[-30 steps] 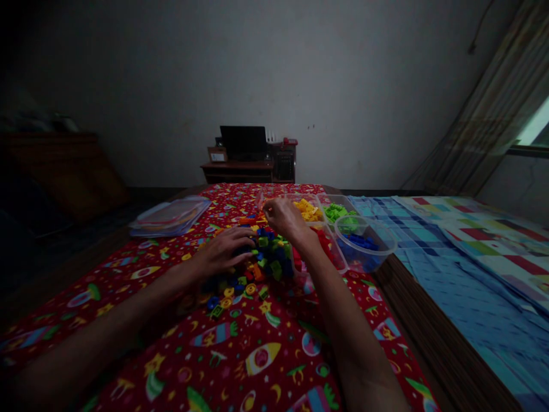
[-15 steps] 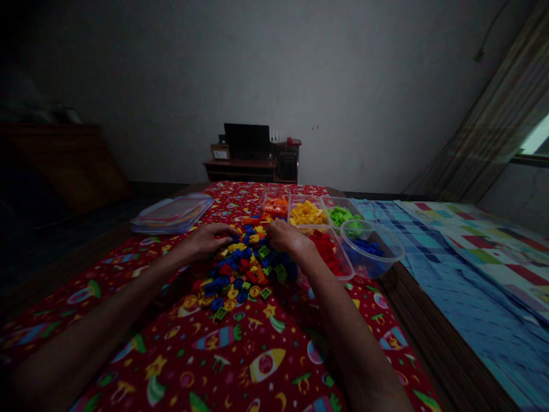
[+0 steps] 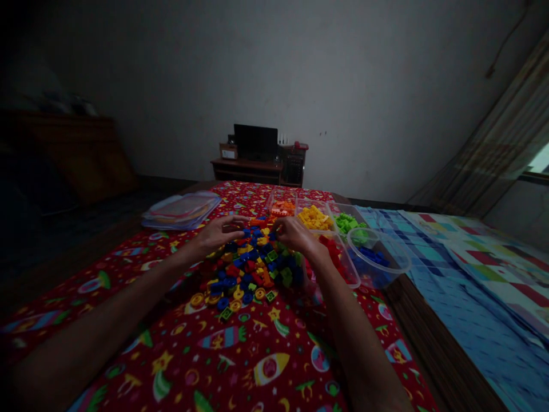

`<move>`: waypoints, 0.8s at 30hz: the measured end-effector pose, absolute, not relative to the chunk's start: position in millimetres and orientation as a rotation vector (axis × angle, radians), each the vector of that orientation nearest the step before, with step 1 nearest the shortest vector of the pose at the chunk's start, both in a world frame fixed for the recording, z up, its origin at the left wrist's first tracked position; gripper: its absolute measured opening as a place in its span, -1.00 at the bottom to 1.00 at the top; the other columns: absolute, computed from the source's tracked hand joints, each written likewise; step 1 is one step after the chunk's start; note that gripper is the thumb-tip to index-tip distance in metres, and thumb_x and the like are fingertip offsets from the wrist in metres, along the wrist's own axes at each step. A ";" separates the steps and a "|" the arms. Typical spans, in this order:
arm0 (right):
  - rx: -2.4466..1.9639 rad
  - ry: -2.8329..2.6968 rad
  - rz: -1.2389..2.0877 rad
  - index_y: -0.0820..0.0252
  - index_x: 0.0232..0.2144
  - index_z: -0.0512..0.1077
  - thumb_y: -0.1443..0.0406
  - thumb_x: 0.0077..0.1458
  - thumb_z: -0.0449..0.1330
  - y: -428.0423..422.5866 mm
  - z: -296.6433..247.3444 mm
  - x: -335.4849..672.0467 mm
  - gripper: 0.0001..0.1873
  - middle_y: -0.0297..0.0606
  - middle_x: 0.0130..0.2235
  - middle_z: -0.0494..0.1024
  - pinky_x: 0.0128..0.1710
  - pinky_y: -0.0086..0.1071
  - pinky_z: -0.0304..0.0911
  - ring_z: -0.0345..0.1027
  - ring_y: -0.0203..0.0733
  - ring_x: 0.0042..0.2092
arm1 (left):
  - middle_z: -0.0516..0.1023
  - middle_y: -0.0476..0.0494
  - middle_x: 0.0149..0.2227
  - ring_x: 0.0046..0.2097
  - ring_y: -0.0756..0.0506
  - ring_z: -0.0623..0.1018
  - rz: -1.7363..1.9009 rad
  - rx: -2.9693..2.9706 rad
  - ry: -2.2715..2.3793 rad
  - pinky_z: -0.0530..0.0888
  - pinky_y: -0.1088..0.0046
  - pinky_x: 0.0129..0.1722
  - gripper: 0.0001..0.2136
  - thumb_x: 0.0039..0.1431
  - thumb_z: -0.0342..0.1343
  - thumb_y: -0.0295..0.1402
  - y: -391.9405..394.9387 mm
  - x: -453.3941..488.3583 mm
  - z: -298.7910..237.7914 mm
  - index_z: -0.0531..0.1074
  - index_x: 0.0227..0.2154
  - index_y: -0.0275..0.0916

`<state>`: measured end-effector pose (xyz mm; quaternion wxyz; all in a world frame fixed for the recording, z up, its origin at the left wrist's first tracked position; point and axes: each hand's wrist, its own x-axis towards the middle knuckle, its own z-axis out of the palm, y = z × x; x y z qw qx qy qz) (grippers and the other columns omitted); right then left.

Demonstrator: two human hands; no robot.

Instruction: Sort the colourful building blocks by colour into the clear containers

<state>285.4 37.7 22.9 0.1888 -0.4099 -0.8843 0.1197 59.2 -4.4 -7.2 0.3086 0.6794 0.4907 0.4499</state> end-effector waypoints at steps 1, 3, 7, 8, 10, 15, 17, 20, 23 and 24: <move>-1.136 -2.458 0.397 0.19 -0.24 0.53 0.47 -0.03 0.13 36.5 23.2 282.5 -0.71 -0.25 -0.33 0.56 -0.39 -0.50 0.15 0.37 -0.31 -0.35 | 0.56 -0.16 -0.19 -0.17 -0.17 0.56 1.198 1.778 1.273 0.51 0.27 -0.17 -0.55 -0.12 0.21 -0.23 -5.8 62.1 -6.7 0.42 -0.11 -0.27; -1.091 -2.386 0.473 0.22 -0.23 0.52 0.46 -0.01 0.13 33.9 22.7 276.4 -0.73 -0.26 -0.36 0.56 -0.41 -0.52 0.14 0.37 -0.33 -0.38 | 0.56 -0.19 -0.17 -0.15 -0.18 0.56 1.198 1.753 1.235 0.50 0.27 -0.17 -0.53 -0.12 0.22 -0.23 -8.1 68.4 -7.0 0.41 -0.08 -0.28; -0.955 -2.311 0.353 0.23 -0.27 0.51 0.40 0.00 0.17 28.1 15.4 265.7 -0.80 -0.28 -0.41 0.53 -0.44 -0.51 0.11 0.34 -0.33 -0.41 | 0.55 -0.24 -0.11 -0.11 -0.22 0.55 1.178 1.726 1.189 0.48 0.23 -0.11 -0.48 -0.13 0.24 -0.17 -9.8 82.1 -11.1 0.42 -0.08 -0.31; -0.924 -2.309 0.307 0.23 -0.28 0.51 0.40 0.00 0.17 26.2 13.2 263.5 -0.81 -0.27 -0.41 0.53 -0.44 -0.51 0.10 0.33 -0.32 -0.41 | 0.55 -0.24 -0.09 -0.09 -0.23 0.54 1.185 1.721 1.182 0.46 0.22 -0.08 -0.46 -0.14 0.25 -0.14 -9.6 84.8 -12.2 0.43 -0.08 -0.31; -0.875 -2.315 0.246 0.24 -0.27 0.50 0.42 0.01 0.16 21.9 10.1 259.8 -0.80 -0.25 -0.40 0.53 -0.43 -0.50 0.09 0.33 -0.31 -0.40 | 0.55 -0.22 -0.07 -0.05 -0.26 0.52 1.202 1.714 1.185 0.43 0.21 -0.04 -0.43 -0.18 0.26 -0.08 -8.6 88.0 -14.0 0.45 -0.09 -0.30; -0.876 -2.327 0.241 0.21 -0.26 0.49 0.40 0.03 0.18 18.1 10.2 258.7 -0.82 -0.26 -0.40 0.52 -0.43 -0.50 0.10 0.33 -0.31 -0.39 | 0.58 -0.18 -0.10 -0.02 -0.27 0.50 1.222 1.714 1.225 0.39 0.20 0.02 -0.49 -0.18 0.26 -0.07 -8.0 83.8 -15.9 0.50 -0.16 -0.29; -0.946 -2.342 0.259 0.20 -0.25 0.50 0.37 0.05 0.18 22.4 9.4 263.6 -0.82 -0.26 -0.40 0.52 -0.44 -0.49 0.11 0.33 -0.31 -0.40 | 0.58 -0.18 -0.13 -0.06 -0.24 0.52 1.234 1.660 1.216 0.41 0.21 -0.02 -0.49 -0.14 0.24 -0.12 -9.9 81.2 -16.3 0.47 -0.11 -0.28; -1.036 -2.385 0.186 0.22 -0.17 0.48 0.36 0.05 0.20 28.9 6.7 272.1 -0.76 -0.17 -0.33 0.54 -0.38 -0.44 0.16 0.37 -0.24 -0.32 | 0.57 -0.20 -0.13 -0.12 -0.18 0.56 1.270 1.499 1.148 0.46 0.25 -0.08 -0.47 -0.11 0.24 -0.23 -13.8 80.3 -16.0 0.36 -0.02 -0.28; -0.930 -2.419 0.165 0.21 -0.08 0.44 0.37 0.06 0.20 25.7 8.0 272.7 -0.68 -0.10 -0.21 0.54 -0.27 -0.39 0.19 0.39 -0.16 -0.19 | 0.57 -0.21 -0.15 -0.18 -0.13 0.58 1.279 1.367 1.052 0.47 0.30 -0.10 -0.46 -0.11 0.22 -0.33 -16.5 81.7 -15.2 0.29 0.00 -0.31; -0.851 -2.433 0.200 0.19 -0.06 0.43 0.37 0.07 0.19 22.2 9.5 270.5 -0.66 -0.12 -0.20 0.54 -0.25 -0.40 0.19 0.39 -0.17 -0.18 | 0.57 -0.20 -0.17 -0.19 -0.11 0.58 1.275 1.352 1.038 0.47 0.32 -0.11 -0.46 -0.11 0.21 -0.35 -17.0 82.0 -15.1 0.29 0.00 -0.31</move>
